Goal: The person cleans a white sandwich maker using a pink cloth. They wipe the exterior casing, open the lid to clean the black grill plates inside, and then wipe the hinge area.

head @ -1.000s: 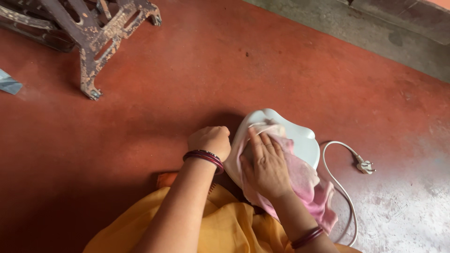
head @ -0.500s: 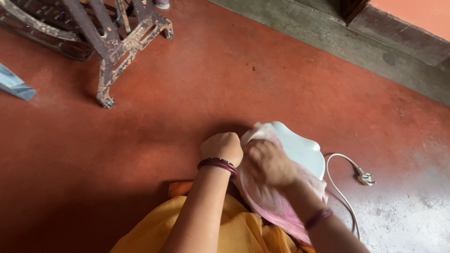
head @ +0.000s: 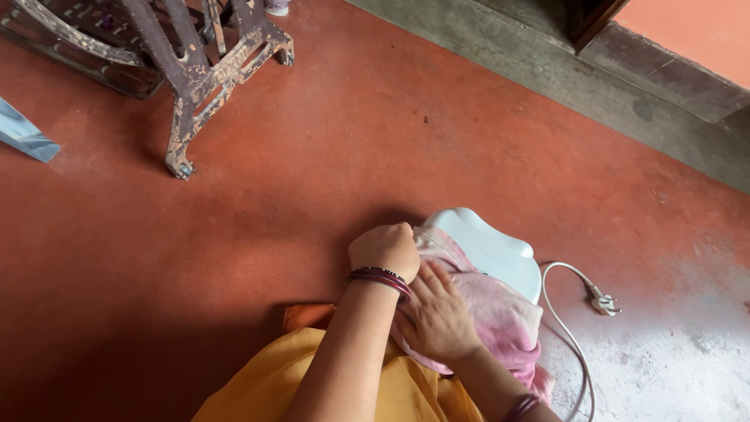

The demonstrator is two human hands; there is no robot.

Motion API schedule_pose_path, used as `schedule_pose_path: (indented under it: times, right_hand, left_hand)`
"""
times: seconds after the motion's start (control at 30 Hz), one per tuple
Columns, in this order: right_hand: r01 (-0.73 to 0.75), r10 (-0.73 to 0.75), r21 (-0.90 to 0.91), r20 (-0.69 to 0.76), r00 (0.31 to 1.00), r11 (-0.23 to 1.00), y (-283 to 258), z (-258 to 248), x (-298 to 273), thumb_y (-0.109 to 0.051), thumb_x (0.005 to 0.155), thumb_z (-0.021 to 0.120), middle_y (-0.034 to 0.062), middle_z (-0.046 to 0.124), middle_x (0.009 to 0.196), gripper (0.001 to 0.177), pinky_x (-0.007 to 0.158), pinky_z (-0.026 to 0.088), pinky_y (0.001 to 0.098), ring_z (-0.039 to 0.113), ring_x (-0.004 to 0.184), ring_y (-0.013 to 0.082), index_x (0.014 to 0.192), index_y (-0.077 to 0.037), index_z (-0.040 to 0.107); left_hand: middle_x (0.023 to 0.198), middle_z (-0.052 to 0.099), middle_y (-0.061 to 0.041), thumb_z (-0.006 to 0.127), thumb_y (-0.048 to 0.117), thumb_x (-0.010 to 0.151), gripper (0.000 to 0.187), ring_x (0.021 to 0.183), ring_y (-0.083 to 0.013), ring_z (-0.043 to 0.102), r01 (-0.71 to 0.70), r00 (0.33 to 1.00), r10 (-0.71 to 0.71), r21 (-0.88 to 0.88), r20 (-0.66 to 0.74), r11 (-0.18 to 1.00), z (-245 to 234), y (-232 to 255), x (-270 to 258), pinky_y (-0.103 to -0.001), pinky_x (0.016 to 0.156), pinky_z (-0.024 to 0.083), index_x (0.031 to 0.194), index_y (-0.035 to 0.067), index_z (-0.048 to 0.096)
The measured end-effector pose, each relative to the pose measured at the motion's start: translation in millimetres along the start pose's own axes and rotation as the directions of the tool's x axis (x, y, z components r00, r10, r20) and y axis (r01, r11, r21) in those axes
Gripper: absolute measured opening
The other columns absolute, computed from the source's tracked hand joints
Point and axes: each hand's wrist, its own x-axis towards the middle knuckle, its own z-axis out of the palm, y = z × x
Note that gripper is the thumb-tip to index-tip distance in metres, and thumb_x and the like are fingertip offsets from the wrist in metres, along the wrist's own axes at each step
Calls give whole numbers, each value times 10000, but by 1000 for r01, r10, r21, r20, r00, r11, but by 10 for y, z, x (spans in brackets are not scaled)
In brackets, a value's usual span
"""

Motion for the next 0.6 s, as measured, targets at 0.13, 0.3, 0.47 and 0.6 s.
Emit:
schedule_pose_path:
  times: [0.13, 0.3, 0.47, 0.6]
  right_hand:
    - [-258, 259, -12, 65, 964, 966, 184, 4, 184, -530, 786, 643, 195, 445, 1475, 862, 1162, 194, 569, 344, 1410, 393, 1442, -12, 436]
    - [-448, 443, -199, -71, 894, 871, 184, -1, 375, -430, 738, 649, 161, 394, 1569, 856, 1162, 224, 531, 346, 1448, 348, 1491, -78, 444]
    - [-427, 435, -102, 69, 898, 899, 6, -2, 123, -473, 668, 726, 184, 408, 1517, 882, 1021, 322, 586, 419, 1322, 402, 1426, -85, 494]
    - [-281, 270, 117, 98, 958, 953, 15, -86, -466, -438, 843, 712, 130, 505, 1435, 658, 934, 423, 489, 509, 1196, 345, 1381, -93, 556]
  left_hand:
    - [1077, 733, -168, 493, 134, 935, 282, 1049, -353, 696, -30, 999, 30, 2, -17, 1000, 15, 8, -31, -478, 879, 562, 1052, 81, 744]
    - [1107, 731, -150, 497, 142, 926, 285, 1080, -346, 683, -14, 999, 13, 37, 31, 999, -17, 33, -56, -469, 914, 547, 1069, 101, 740]
    - [1119, 729, -152, 503, 144, 923, 280, 1093, -342, 681, -28, 998, 25, 63, 49, 998, 30, 46, -47, -463, 921, 549, 1070, 96, 737]
    - [1113, 729, -144, 489, 159, 945, 273, 1096, -343, 674, -27, 996, 19, 89, 88, 996, 69, 46, -39, -471, 919, 544, 1076, 93, 719]
